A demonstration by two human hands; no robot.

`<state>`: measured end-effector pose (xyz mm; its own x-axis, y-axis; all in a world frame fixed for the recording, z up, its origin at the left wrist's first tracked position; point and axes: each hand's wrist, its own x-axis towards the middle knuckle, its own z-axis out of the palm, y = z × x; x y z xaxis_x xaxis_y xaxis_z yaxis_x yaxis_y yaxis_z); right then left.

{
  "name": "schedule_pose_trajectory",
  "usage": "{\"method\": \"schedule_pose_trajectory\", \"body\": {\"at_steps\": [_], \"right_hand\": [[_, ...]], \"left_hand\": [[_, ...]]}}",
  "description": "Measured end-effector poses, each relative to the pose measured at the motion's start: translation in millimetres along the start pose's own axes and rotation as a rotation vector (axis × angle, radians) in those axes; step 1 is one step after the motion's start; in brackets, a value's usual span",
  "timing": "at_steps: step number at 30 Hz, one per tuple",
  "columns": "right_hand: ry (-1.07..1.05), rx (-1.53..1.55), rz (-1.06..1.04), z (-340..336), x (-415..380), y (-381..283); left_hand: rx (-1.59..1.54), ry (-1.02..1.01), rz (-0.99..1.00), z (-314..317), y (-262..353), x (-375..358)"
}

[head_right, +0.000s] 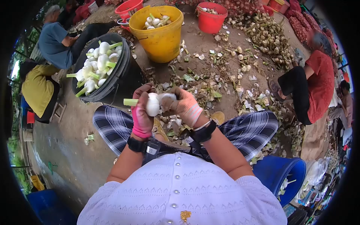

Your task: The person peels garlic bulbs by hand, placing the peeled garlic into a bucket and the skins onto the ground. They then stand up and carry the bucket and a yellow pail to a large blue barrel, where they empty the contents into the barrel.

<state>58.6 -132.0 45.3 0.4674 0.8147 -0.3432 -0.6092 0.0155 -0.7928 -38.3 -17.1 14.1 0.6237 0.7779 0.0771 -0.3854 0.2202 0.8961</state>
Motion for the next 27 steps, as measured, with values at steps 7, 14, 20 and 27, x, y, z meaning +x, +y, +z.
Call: {"method": "schedule_pose_trajectory", "body": {"at_steps": [7,14,20,27], "right_hand": [[-0.464,0.166,-0.055,-32,16,-5],[-0.088,-1.129,-0.372,-11,4,-59],[-0.173,-1.429,-0.323,23,-20,-156],[-0.244,-1.371,-0.131,-27,55,-135]], "left_hand": [[-0.713,0.083,-0.438,-42,23,37],[0.549,0.338,0.578,-121,144,176],[0.942,0.800,0.436,-246,159,189],[0.683,0.614,-0.083,-280,111,169]]}}
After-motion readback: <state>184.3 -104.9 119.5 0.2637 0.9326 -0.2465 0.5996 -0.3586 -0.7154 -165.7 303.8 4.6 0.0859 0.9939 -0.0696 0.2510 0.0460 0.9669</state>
